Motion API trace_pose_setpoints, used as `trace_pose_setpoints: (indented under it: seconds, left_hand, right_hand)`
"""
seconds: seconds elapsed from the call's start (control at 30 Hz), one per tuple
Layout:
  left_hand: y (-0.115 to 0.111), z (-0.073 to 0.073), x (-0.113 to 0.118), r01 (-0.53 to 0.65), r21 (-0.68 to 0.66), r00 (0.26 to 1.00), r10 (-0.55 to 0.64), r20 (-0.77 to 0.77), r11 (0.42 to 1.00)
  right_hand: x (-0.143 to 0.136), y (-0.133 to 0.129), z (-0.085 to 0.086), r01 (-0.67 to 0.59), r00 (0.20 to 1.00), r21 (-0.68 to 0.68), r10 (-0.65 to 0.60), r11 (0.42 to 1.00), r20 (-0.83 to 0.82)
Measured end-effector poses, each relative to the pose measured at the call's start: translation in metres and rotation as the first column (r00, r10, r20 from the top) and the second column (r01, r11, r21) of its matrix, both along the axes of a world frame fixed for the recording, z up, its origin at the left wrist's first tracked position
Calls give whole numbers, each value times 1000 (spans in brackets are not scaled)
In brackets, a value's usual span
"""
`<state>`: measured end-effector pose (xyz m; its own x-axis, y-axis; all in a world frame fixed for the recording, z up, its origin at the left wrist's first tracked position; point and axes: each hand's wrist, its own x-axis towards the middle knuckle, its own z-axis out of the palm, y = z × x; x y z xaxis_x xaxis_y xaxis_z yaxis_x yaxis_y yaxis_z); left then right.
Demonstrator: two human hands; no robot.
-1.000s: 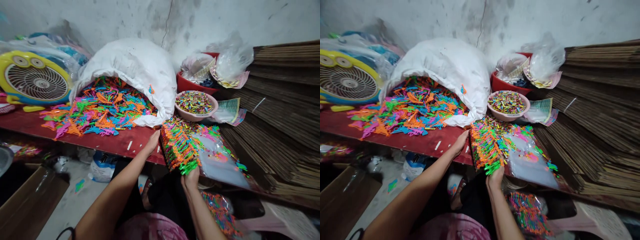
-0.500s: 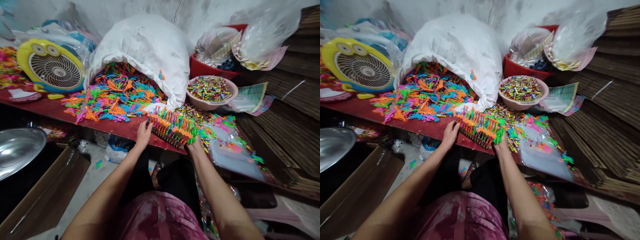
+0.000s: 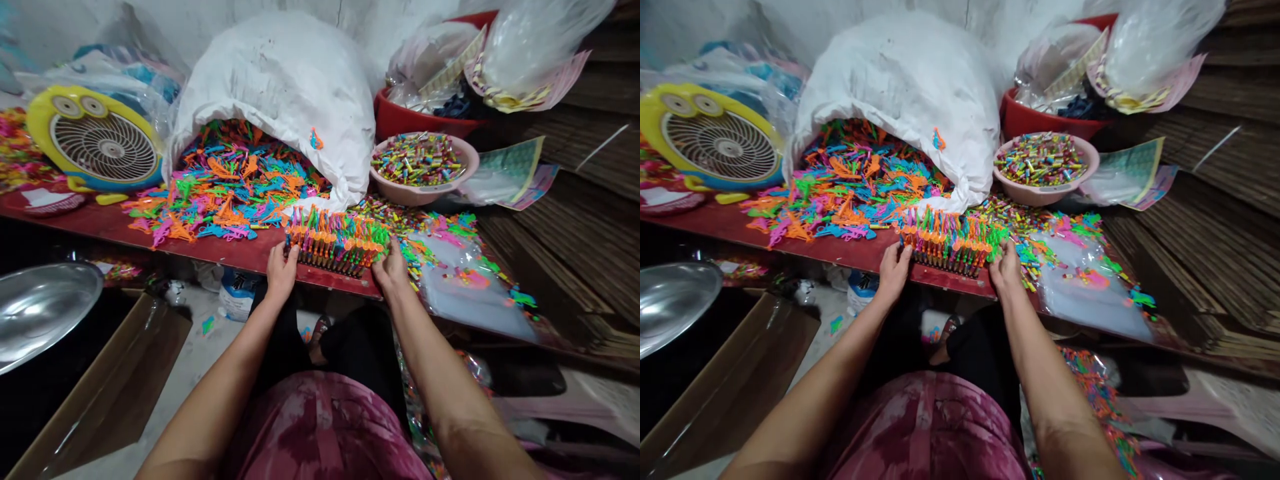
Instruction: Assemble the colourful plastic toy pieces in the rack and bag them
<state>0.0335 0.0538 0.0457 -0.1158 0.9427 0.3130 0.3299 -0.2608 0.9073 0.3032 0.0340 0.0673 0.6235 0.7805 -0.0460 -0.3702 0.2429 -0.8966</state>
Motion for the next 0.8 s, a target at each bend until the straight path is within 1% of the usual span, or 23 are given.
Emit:
trace_pose_setpoints:
  seconds: [0.07,0.13,0.23,0.3,0.37,0.43,0.5,0.57,0.63,0.8]
  left_hand:
    - [0,0,-1,8,-1,1000,-8,-14,1000]
    - [-1,1,-1,2,-10,1000,-2,-25,1000]
    - [-4,2,0,-8,-22,999,7,-35,1000]
    - [-8,2,1,-1,-19,999,0,-38,1000]
    - [-12,0,1,9,-6,1000,-10,-29,1000]
    - [-15,-2,0,32,2,999,-32,-8,999]
    - [-18,-4,-2,60,-7,998,-60,11,998]
    - [-18,-7,-3,78,-33,997,-78,18,996]
    - [-17,-10,-5,72,-55,997,-71,19,996]
    - [-15,-16,-5,83,-41,996,-84,-9,996]
  right_hand:
    - [-6,-17,-4,72,997,7,-72,997,-20]
    - [-16,-37,-8,85,996,27,-85,996,26]
    - [-35,-65,-14,84,969,19,-86,996,233]
    - [-45,-80,-18,76,925,-5,-69,997,373]
    - [-52,-89,-21,101,872,-10,-84,995,482]
    - [-57,-96,-23,142,799,-13,-107,990,592]
    - [-60,-100,-25,156,703,-32,-88,987,706]
    - [-63,-101,-26,167,618,-48,-66,985,784]
    - [-65,-100,-28,194,571,-44,-76,980,818]
    - [-68,-96,-33,223,508,-40,-81,974,858]
